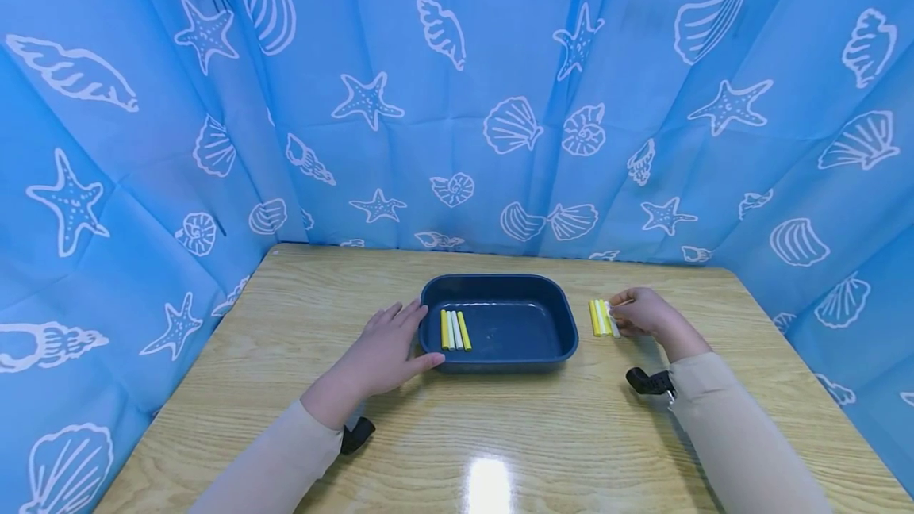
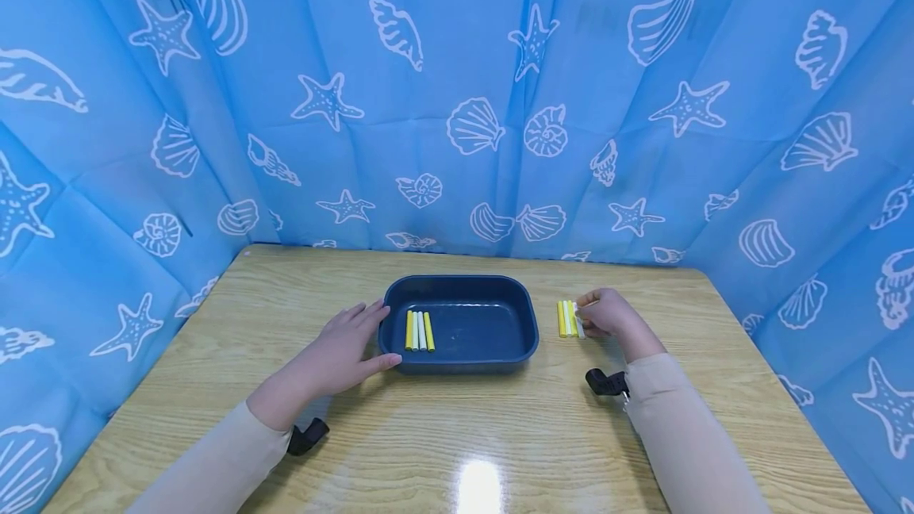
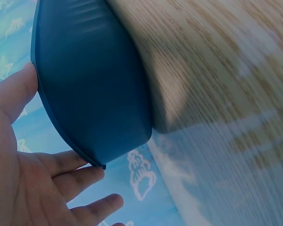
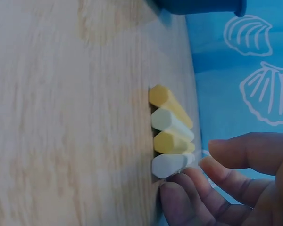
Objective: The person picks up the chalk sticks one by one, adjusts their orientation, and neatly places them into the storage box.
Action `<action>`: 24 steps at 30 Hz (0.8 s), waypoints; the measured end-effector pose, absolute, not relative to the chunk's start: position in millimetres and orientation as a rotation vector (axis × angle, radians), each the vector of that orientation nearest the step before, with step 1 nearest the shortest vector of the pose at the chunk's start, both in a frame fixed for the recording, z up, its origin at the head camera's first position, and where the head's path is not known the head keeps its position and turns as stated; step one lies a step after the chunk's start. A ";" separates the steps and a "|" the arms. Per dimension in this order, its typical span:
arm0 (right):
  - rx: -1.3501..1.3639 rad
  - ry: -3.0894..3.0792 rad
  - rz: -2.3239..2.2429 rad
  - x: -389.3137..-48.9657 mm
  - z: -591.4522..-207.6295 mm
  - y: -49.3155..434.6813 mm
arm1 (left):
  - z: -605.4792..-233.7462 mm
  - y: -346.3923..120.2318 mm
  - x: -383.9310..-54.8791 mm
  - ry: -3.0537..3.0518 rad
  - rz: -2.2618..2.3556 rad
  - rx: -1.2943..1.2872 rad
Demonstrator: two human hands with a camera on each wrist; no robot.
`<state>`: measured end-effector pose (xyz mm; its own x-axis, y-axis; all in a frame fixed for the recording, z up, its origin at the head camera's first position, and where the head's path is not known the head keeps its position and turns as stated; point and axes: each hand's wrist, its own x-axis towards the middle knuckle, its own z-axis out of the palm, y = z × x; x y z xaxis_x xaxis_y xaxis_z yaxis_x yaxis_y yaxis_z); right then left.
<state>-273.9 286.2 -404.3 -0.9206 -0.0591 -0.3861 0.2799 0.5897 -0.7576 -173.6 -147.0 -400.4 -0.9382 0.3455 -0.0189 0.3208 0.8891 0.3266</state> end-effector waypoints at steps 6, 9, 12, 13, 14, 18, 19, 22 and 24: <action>0.230 2.473 -1.221 -279.1 -410.9 286.0 | -402.0 -146.9 -174.9 2.980 0.490 0.521; 0.240 2.481 -1.199 -281.3 -413.9 285.7 | -402.4 -146.9 -175.5 2.977 0.490 0.512; 0.256 2.484 -1.186 -283.4 -416.2 285.2 | -402.9 -146.9 -175.6 2.976 0.492 0.511; 0.259 2.485 -1.181 -283.8 -416.5 284.9 | -403.0 -147.0 -175.6 2.976 0.489 0.511; 0.262 2.487 -1.174 -284.1 -416.7 284.5 | -403.0 -147.1 -175.7 2.977 0.487 0.511; 0.254 2.502 -1.141 -284.1 -416.5 284.1 | -402.8 -147.1 -175.7 2.978 0.485 0.511; 0.253 2.504 -1.135 -283.8 -416.2 284.3 | -402.9 -147.1 -175.8 2.979 0.487 0.512; 0.249 2.511 -1.122 -283.2 -415.8 285.5 | -402.7 -147.0 -175.8 2.978 0.484 0.516; 0.246 2.515 -1.118 -283.3 -416.4 286.3 | -402.8 -147.0 -175.7 2.978 0.484 0.519</action>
